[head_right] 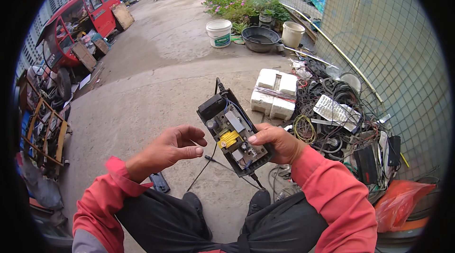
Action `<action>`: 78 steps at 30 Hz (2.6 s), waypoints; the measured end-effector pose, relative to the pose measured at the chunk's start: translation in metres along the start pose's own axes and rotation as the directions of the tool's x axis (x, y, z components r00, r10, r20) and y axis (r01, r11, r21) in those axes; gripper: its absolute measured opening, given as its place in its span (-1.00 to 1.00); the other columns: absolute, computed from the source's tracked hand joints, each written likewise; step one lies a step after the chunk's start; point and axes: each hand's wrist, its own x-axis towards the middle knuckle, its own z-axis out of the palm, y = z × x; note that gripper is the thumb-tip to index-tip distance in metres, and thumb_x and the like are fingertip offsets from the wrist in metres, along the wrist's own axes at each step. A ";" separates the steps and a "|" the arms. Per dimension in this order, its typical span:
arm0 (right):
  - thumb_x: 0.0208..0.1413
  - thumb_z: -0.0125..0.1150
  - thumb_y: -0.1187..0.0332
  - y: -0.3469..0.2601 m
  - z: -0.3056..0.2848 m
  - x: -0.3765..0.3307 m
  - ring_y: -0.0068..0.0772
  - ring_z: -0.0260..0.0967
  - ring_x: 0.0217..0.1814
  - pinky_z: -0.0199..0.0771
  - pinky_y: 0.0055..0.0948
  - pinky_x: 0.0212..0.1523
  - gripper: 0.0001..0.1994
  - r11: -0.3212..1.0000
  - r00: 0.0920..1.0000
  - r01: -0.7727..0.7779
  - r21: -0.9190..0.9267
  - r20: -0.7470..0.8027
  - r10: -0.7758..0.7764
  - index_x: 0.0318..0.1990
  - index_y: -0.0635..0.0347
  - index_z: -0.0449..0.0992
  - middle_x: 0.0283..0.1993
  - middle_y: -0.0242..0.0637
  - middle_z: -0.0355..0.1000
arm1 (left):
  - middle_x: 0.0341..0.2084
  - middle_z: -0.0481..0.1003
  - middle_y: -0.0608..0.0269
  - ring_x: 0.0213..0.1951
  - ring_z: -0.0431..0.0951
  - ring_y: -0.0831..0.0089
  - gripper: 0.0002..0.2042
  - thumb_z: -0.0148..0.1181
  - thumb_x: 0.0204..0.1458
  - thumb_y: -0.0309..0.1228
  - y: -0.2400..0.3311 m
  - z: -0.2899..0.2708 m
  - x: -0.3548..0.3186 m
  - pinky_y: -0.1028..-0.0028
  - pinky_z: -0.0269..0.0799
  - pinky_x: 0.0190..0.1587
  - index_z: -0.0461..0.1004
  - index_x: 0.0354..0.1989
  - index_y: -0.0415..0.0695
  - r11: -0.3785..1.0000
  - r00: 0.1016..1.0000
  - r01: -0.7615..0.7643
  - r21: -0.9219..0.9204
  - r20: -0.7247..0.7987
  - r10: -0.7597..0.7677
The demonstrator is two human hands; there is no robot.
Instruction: The person uses a screwdriver to pry open a black rectangular electronic device, removes the cover, and inspects the internal components including a circuit board and transformer. The person then sets the device down.
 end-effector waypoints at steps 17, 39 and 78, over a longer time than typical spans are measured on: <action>0.17 0.21 0.23 0.009 0.001 0.022 0.17 0.49 0.25 0.44 0.00 0.34 -0.28 0.999 0.999 -0.025 0.021 -0.045 0.026 0.40 0.50 0.19 0.26 0.25 0.42 | 0.06 0.51 0.13 -0.09 0.58 0.49 -0.45 0.23 0.32 -0.23 -0.009 0.009 0.009 0.37 0.54 0.13 0.32 0.31 -0.39 0.985 0.997 -0.017 -0.174 0.065 0.029; 0.33 0.14 0.28 0.008 0.004 0.029 -0.24 0.62 -0.02 0.65 -0.17 0.07 -0.61 0.991 0.998 -0.052 0.123 -0.041 0.057 0.17 0.41 0.43 0.00 -0.07 0.58 | -0.26 0.55 0.24 -0.22 0.57 0.50 -0.63 0.25 0.30 -0.19 -0.020 0.011 0.020 0.42 0.54 -0.04 0.45 0.00 -0.30 0.968 0.997 -0.037 -0.249 0.051 0.051; 0.39 0.11 0.33 0.008 -0.004 0.030 -0.28 0.61 0.02 0.69 -0.18 0.07 -0.67 0.994 0.998 -0.046 0.098 -0.048 0.051 0.14 0.41 0.41 0.05 -0.07 0.56 | -0.34 0.55 0.22 -0.30 0.59 0.50 -0.67 0.29 0.27 -0.23 -0.025 0.008 0.027 0.47 0.57 -0.14 0.47 -0.07 -0.30 0.959 0.999 -0.038 -0.281 0.010 0.042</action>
